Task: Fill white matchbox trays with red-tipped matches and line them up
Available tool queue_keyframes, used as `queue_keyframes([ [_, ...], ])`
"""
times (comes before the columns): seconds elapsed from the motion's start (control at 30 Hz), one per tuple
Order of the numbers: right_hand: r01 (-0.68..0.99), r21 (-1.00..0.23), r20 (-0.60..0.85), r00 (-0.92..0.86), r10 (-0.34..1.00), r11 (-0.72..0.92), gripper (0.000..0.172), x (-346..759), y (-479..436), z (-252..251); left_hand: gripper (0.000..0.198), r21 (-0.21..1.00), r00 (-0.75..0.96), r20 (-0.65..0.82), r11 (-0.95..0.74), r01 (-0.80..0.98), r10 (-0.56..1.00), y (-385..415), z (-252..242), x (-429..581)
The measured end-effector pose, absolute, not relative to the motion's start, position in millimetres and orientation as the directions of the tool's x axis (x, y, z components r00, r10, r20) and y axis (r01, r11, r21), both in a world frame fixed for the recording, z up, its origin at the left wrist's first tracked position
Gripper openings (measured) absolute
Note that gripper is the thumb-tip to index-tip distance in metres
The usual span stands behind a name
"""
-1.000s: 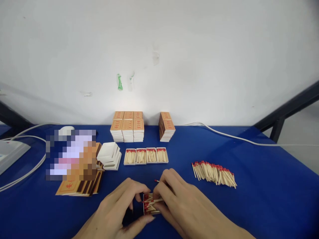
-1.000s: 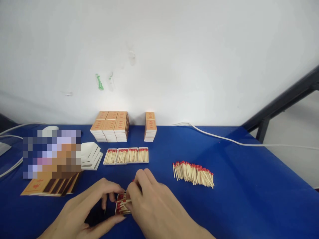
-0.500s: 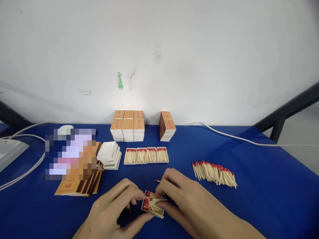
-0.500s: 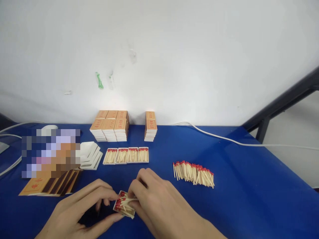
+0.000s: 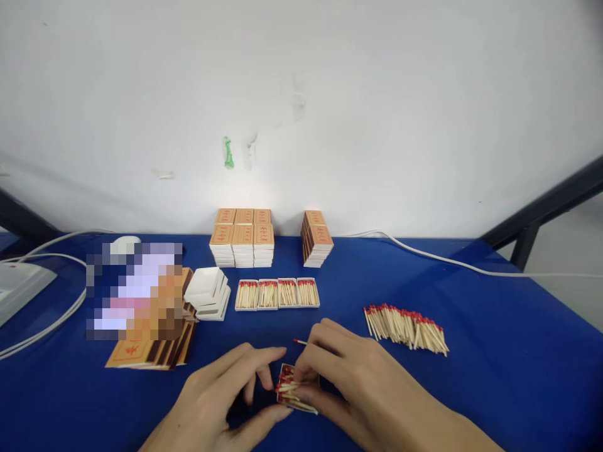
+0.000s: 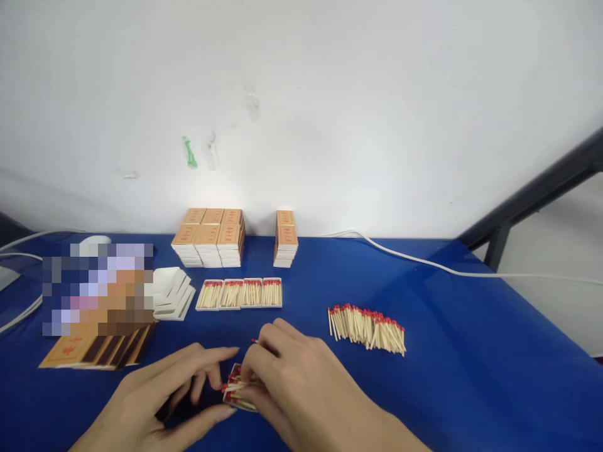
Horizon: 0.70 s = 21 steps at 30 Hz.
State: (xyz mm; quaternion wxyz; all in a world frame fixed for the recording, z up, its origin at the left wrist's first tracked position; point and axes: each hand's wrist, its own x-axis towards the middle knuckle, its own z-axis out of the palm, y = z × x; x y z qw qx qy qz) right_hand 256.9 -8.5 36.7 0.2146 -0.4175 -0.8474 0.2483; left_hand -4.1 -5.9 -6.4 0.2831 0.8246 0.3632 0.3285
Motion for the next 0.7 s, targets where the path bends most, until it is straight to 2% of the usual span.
queue_keyframes([
  [0.07, 0.599, -0.625, 0.129, -0.554, 0.822, 0.502, 0.007, 257.8, -9.9, 41.7, 0.049, 0.69, 0.539, 0.321, -0.582, 0.43, 0.778, -4.5, -7.6, -4.8],
  [0.23, 0.591, -0.662, 0.098, -0.541, 0.835, 0.461, 0.013, 256.7, -13.0, 49.5, 0.013, 0.669, 0.594, 0.221, -0.563, 0.484, 0.773, -2.4, 1.2, -3.9],
  [0.7, 0.623, -0.645, 0.044, -0.547, 0.836, 0.441, 0.013, 260.9, -9.2, 44.5, 0.016, 0.677, 0.593, 0.222, -0.56, 0.477, 0.774, -1.9, 5.2, -3.4],
])
